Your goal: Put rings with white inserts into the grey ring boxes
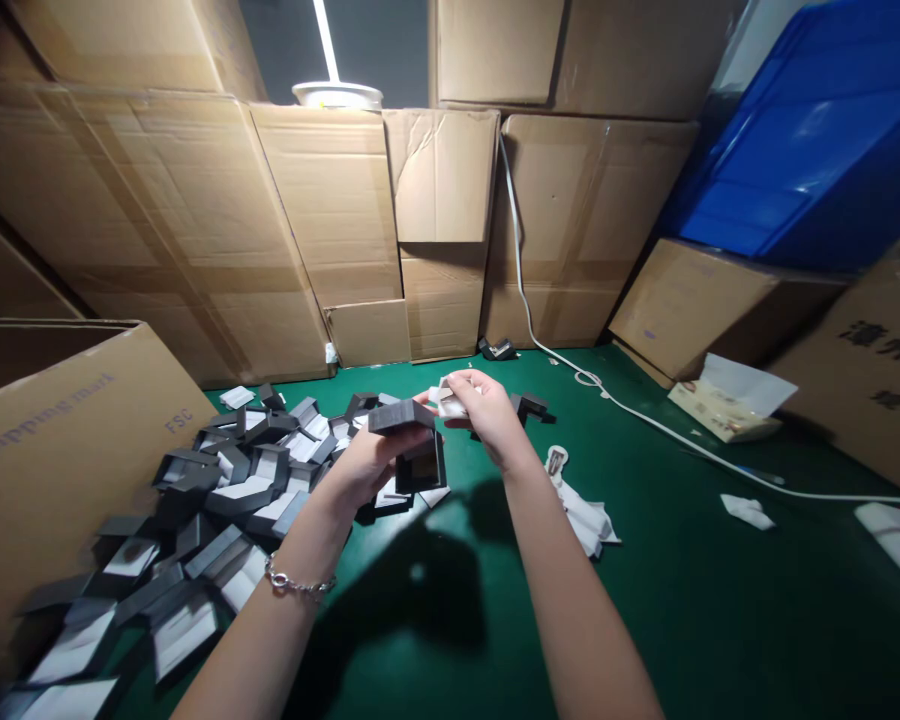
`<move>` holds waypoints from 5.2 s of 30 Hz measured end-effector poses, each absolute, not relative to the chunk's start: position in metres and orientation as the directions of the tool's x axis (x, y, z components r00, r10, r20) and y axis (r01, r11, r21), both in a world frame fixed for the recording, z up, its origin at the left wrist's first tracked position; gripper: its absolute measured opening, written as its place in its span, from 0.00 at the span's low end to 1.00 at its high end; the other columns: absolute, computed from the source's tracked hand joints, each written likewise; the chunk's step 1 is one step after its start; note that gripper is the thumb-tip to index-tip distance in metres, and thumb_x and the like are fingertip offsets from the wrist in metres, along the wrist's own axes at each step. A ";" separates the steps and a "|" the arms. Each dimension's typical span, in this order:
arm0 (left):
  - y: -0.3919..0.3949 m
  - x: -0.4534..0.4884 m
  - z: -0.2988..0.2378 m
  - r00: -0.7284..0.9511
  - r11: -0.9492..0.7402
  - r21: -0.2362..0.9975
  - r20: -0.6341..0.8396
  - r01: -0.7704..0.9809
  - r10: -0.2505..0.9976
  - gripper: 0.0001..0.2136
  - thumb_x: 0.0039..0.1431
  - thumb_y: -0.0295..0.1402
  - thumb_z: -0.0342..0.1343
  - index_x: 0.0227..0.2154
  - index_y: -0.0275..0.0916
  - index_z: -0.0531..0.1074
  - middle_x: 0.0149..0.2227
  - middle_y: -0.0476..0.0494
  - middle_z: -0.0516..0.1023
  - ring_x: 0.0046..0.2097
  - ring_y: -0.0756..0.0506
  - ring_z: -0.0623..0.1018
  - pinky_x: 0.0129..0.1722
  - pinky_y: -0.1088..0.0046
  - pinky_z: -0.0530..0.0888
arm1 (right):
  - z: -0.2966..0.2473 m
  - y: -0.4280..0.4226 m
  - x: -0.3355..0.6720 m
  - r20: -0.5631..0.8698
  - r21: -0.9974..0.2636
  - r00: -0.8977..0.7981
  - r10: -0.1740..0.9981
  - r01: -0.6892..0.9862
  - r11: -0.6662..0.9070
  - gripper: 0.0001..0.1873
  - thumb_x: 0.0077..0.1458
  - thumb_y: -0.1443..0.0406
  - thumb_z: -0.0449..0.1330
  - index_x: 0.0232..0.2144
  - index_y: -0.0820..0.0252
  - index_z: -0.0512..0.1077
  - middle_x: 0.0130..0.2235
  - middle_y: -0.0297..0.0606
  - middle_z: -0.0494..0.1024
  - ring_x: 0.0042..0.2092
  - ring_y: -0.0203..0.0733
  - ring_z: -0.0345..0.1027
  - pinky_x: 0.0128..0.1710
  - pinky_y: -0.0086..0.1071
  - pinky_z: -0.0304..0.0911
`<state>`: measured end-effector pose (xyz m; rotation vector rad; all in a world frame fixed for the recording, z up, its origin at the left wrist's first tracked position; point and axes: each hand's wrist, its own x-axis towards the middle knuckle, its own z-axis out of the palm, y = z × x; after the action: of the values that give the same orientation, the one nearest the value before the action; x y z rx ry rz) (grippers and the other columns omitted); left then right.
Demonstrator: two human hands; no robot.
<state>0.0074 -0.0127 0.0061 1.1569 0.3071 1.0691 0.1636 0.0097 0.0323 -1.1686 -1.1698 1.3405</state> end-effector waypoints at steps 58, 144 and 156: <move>-0.012 0.009 0.008 0.461 -0.113 0.973 0.196 -0.202 0.866 0.23 0.49 0.43 0.66 0.39 0.26 0.74 0.38 0.39 0.70 0.43 0.39 0.69 0.39 0.76 0.69 | 0.034 0.004 0.165 0.214 -0.947 -0.017 0.977 0.240 0.212 0.30 0.44 0.59 0.57 0.50 0.64 0.65 0.42 0.38 0.69 0.37 0.26 0.65 0.34 0.17 0.61; -0.004 -0.003 0.007 0.396 -0.023 0.887 0.229 -0.461 0.889 0.26 0.46 0.40 0.73 0.43 0.28 0.71 0.44 0.37 0.68 0.47 0.35 0.67 0.42 0.71 0.70 | 0.034 0.003 0.157 -0.115 -0.956 -0.329 0.937 -0.219 -0.194 0.39 0.33 0.60 0.69 0.50 0.66 0.66 0.51 0.40 0.64 0.41 0.22 0.64 0.41 0.13 0.63; -0.003 0.002 0.002 0.384 0.001 0.868 0.219 -0.497 0.897 0.22 0.43 0.35 0.72 0.38 0.29 0.73 0.41 0.38 0.69 0.46 0.35 0.67 0.45 0.68 0.70 | 0.026 0.007 0.159 -0.050 -0.976 -0.281 0.958 -0.189 -0.107 0.34 0.41 0.53 0.65 0.49 0.64 0.69 0.52 0.42 0.63 0.47 0.27 0.64 0.46 0.18 0.62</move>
<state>0.0019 -0.0026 0.0020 1.0880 0.4654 1.1581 0.1590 0.0067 0.0257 -0.9671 -1.2113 1.5608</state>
